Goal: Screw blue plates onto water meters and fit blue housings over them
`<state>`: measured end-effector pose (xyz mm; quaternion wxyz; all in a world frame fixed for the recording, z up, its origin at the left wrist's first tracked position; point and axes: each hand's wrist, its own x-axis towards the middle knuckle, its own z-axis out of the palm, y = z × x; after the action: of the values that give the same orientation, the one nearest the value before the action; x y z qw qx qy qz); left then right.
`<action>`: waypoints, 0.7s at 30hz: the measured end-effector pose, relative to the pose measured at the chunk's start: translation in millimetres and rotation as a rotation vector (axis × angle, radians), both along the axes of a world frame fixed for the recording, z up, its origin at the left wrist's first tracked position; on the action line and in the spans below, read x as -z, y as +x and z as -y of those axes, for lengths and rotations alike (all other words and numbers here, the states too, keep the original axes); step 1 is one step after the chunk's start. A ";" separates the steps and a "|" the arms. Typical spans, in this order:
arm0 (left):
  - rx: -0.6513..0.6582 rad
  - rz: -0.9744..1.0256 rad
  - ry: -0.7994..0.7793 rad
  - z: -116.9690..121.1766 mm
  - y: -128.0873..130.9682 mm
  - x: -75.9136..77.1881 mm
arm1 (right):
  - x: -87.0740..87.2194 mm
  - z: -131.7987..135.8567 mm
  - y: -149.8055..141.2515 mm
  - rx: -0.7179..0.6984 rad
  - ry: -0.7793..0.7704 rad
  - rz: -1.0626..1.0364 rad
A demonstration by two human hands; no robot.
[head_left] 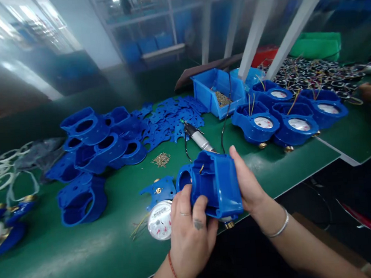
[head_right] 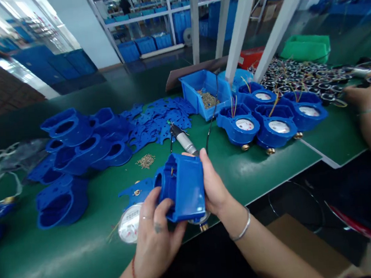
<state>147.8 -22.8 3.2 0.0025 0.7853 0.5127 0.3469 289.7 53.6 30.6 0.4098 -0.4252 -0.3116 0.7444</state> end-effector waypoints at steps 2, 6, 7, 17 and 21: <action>0.035 -0.083 -0.014 0.0 -0.7 -12.9 | -4.1 -2.4 4.2 -0.071 -0.151 -0.119; 0.113 -0.038 -0.105 -1.2 -10.2 -31.3 | -6.5 -2.8 7.4 -0.108 -0.174 -0.211; 0.123 -0.022 -0.117 -1.9 -13.7 -33.2 | -6.1 -2.1 7.6 -0.091 -0.174 -0.224; 0.047 0.101 -0.099 -48.0 -25.6 -48.6 | -6.1 1.3 7.1 -0.091 -0.241 -0.207; 0.200 0.030 -0.194 -72.9 -24.3 -56.6 | -6.2 -0.1 7.2 -0.112 -0.186 -0.181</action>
<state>123.5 50.1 59.8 0.1205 0.8234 0.4628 0.3055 296.9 53.7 36.8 0.3527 -0.3744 -0.2262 0.8272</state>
